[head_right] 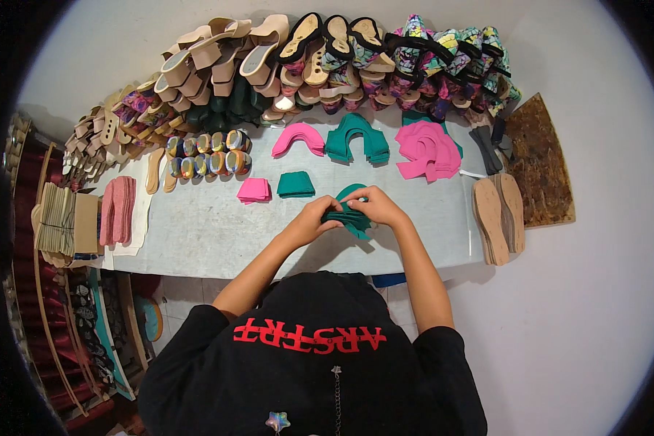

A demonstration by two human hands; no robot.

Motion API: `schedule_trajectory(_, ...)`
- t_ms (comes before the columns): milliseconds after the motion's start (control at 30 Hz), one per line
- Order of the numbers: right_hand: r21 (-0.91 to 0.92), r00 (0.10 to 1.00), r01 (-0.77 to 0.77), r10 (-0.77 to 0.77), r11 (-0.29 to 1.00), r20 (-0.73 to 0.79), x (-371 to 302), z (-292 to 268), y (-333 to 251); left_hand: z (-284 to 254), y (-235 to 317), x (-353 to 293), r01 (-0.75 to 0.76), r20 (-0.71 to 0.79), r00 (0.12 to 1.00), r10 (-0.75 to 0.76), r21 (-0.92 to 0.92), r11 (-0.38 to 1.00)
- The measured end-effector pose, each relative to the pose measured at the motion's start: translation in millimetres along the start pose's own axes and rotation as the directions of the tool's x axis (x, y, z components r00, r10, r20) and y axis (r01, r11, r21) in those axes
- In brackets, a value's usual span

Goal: Assembling and inspecting foam and fabric components for footwear on a production table.

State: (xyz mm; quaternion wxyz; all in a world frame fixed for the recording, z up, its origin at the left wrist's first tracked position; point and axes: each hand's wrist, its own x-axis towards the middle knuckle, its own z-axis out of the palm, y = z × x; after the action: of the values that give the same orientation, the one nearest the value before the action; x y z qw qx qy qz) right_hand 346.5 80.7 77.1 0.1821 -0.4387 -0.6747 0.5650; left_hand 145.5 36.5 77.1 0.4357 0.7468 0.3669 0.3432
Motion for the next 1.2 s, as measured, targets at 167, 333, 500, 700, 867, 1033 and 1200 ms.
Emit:
schedule_trajectory(167,0.267,0.993,-0.103,0.084,0.958,0.082,-7.2,10.5,-19.9,0.5,-2.5,-1.5,0.001,-0.087,0.996,0.001,0.019,1.0)
schedule_trajectory(333,0.041,0.992,0.071,-0.075,0.997,0.105,-10.1,18.0,-22.3,2.2,-3.4,-0.8,-0.054,-0.206,0.974,0.091,0.179,0.982)
schedule_trajectory(500,-0.105,0.998,0.061,-0.062,0.993,-0.008,-12.5,20.0,-40.2,-5.7,-2.2,0.2,0.024,-0.108,0.994,0.008,0.287,0.958)
schedule_trajectory(700,-0.293,0.99,0.128,-0.139,0.948,-0.017,-14.5,22.1,-51.8,-14.9,-22.2,10.1,0.292,0.199,0.945,-0.261,-0.149,0.945)
schedule_trajectory(867,-0.243,0.978,0.195,-0.205,0.95,-0.02,-14.3,21.9,-45.1,-21.1,-23.9,17.5,0.392,0.491,0.812,-0.315,-0.061,0.918)
schedule_trajectory(1033,-0.343,0.861,0.316,-0.419,0.885,-0.287,-19.9,24.4,-39.5,-19.1,-30.1,11.7,0.654,0.595,0.688,-0.415,-0.261,0.71)
schedule_trajectory(1200,-0.362,0.873,0.198,-0.332,0.911,-0.358,-35.6,26.0,-33.2,-20.7,-35.2,6.4,0.65,0.575,0.75,-0.327,-0.547,0.528)
